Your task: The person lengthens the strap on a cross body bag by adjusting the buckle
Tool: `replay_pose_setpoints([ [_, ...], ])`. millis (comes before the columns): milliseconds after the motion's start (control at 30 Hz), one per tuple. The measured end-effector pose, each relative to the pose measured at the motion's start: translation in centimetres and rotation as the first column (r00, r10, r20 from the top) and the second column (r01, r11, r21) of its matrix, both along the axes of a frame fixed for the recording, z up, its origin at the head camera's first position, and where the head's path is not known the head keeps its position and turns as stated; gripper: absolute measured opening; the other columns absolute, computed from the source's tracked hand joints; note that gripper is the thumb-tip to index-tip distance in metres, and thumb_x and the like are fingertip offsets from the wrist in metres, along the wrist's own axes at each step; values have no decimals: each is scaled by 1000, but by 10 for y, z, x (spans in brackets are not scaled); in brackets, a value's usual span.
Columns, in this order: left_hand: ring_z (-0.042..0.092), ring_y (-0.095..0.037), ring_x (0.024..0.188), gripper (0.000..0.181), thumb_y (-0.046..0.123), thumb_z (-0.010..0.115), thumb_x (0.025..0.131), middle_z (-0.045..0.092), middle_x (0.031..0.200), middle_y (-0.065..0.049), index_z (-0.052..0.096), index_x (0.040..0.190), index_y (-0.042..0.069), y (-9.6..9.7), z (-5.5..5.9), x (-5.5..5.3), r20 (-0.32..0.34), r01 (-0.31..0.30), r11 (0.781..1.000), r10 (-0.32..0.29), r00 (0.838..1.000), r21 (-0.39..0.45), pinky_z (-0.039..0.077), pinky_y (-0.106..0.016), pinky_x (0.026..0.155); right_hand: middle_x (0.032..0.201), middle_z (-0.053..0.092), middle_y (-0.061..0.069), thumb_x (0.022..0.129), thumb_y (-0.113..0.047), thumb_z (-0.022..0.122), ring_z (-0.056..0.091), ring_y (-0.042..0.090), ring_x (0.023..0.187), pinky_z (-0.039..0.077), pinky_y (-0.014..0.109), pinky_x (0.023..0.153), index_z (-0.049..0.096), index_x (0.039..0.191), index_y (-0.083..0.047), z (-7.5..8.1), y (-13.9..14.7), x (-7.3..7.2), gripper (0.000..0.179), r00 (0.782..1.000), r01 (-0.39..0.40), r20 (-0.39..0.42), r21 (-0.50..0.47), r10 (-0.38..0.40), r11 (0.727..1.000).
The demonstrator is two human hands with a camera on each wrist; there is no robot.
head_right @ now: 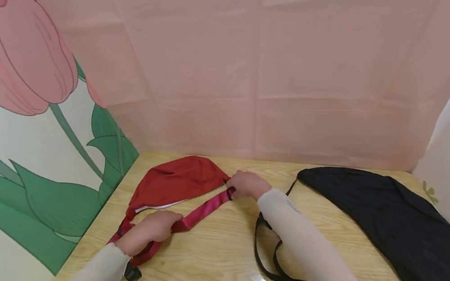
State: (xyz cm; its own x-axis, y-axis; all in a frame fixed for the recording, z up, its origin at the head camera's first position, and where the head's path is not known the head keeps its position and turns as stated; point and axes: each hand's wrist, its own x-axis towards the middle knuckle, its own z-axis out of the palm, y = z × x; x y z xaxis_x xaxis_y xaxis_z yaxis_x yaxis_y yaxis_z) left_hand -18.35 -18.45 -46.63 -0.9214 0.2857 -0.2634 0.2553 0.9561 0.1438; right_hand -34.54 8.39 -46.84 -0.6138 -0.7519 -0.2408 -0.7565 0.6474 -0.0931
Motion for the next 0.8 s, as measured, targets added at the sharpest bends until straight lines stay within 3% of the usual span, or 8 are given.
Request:
replay_pose_setpoints([
  [67, 64, -22, 92, 22, 1, 67, 90, 69, 98, -3, 70, 106, 16, -11, -2, -7, -4, -30, 1000, 30, 1000, 9, 52, -41, 77, 78, 55, -7, 94, -29, 74, 46, 17, 86, 43, 35, 76, 68, 94, -23, 1, 3, 4, 9, 1000, -19, 13, -6, 20, 1000],
  [267, 58, -33, 111, 33, -2, 64, 88, 63, 118, -14, 69, 120, 5, -33, -7, -27, -5, -70, 996, 70, 998, 62, 50, -46, 93, 76, 52, -8, 93, -31, 74, 45, 16, 81, 41, 33, 72, 65, 90, -20, 6, 11, 19, 14, 997, -74, 30, -113, 77, 991],
  [400, 54, -27, 101, 23, -2, 67, 84, 58, 105, -9, 71, 105, 7, -39, -8, -37, -10, -42, 994, 43, 999, 105, 49, -43, 87, 81, 53, -6, 89, -28, 79, 47, 17, 83, 43, 34, 71, 63, 96, -21, 11, 14, 33, 19, 998, -45, 34, -129, 50, 991],
  [533, 51, -23, 95, 18, -2, 67, 82, 55, 98, -5, 69, 94, 12, -39, -9, -46, -46, 0, 992, 5, 999, 128, 47, -40, 85, 84, 60, -7, 82, -29, 86, 47, 16, 82, 46, 33, 70, 61, 106, -23, 14, 17, 47, 35, 996, -64, -73, -104, 57, 993],
  [633, 51, -22, 92, 20, -4, 66, 80, 56, 96, -4, 67, 90, 13, -39, -7, -49, -57, 9, 990, -1, 998, 137, 46, -39, 84, 82, 65, -8, 81, -28, 87, 47, 15, 78, 45, 32, 68, 60, 108, -22, 14, 20, 57, 39, 975, -135, -194, -138, 107, 981],
  [733, 50, -19, 84, 20, -5, 65, 82, 58, 89, -2, 64, 86, 15, -37, -2, -50, -40, -17, 993, 22, 999, 117, 45, -37, 77, 79, 64, -8, 81, -26, 85, 46, 15, 77, 44, 31, 69, 59, 108, -20, 16, 23, 66, 38, 954, -187, -273, -209, 127, 960],
  [800, 50, -17, 77, 18, -3, 64, 85, 59, 84, -1, 63, 84, 15, -34, 3, -48, -32, -44, 995, 47, 998, 86, 45, -35, 71, 80, 60, -8, 81, -26, 83, 47, 15, 79, 43, 32, 70, 58, 110, -20, 18, 24, 71, 38, 956, -182, -273, -262, 109, 948],
])
